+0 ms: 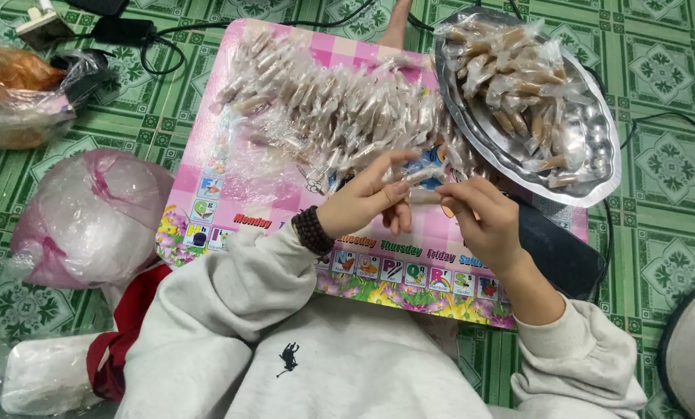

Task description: Wrapping small cylindrical food items in clear plastic film and arranging them on a board.

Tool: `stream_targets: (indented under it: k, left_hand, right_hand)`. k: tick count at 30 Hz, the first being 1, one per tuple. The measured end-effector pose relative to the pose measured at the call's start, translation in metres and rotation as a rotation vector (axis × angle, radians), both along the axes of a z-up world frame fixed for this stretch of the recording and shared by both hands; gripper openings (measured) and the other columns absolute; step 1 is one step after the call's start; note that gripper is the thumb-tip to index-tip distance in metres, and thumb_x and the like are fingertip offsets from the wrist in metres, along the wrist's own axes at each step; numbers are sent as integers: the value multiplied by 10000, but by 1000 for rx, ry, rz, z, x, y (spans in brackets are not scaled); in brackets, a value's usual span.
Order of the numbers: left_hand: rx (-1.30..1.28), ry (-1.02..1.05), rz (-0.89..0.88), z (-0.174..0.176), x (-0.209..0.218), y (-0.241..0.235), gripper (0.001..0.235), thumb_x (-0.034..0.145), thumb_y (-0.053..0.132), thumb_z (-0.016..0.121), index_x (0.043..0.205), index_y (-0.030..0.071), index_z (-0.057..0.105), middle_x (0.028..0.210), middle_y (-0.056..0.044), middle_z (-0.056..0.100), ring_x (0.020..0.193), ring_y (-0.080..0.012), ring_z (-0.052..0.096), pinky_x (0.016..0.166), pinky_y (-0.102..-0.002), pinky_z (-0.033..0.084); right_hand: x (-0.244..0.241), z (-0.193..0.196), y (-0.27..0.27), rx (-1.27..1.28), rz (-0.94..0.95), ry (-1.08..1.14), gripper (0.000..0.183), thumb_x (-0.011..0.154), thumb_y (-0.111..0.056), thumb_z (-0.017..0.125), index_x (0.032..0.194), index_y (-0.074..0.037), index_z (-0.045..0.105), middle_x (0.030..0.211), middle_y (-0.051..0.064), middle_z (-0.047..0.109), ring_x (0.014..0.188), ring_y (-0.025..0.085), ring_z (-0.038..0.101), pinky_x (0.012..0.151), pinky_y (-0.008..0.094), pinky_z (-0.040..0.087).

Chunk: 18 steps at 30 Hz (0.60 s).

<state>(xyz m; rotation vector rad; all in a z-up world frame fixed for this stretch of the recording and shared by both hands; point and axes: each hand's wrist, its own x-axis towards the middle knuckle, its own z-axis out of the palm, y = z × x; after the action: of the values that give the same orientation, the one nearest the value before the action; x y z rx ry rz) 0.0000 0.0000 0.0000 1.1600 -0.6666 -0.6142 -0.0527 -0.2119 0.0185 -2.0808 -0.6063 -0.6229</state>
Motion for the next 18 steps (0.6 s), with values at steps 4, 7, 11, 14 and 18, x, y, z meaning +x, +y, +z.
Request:
stream_targets:
  k: [4, 7, 11, 14, 18]
  left_hand:
    - [5, -218, 15, 8, -4, 1, 546, 1023, 113, 414, 1500, 87, 150, 778, -132, 678, 628, -198, 658, 590, -263, 540]
    - [119, -594, 111, 3, -6, 0, 618, 961, -59, 455, 1503, 111, 210, 735, -134, 661, 612, -226, 651, 577, -289, 564]
    - [347, -1055, 348, -6, -1, -6, 344, 942, 92, 547, 1275, 70, 462, 737, -115, 681, 627, -232, 669, 593, -306, 573]
    - [398, -955, 404, -8, -1, -7, 183, 980, 233, 492, 1057, 86, 569, 657, -16, 682, 584, -189, 668, 560, -282, 546]
    - [208, -124, 18, -13, -1, -7, 350, 1036, 264, 343, 893, 75, 600, 539, -42, 650, 445, -127, 624, 445, -207, 498]
  right_hand:
    - [2, -10, -7, 139, 56, 189, 95, 927, -67, 614, 906, -7, 684, 681, 92, 617, 594, 164, 569, 570, 303, 475]
    - [0, -14, -10, 208, 61, 351, 165, 978, -89, 534, 914, -5, 661, 569, 74, 553, 527, 99, 472, 531, 267, 445]
    - [0, -19, -7, 224, 0, 443, 295, 1019, -145, 483, 793, -30, 635, 550, 54, 541, 553, 104, 430, 517, 264, 394]
    - [0, -11, 3, 91, -83, 203, 221, 986, -95, 561, 800, -26, 658, 591, 90, 581, 577, 201, 525, 548, 309, 439]
    - [1, -8, 4, -113, -164, -308, 130, 930, -5, 651, 810, -36, 690, 709, 74, 638, 614, 266, 568, 632, 343, 462]
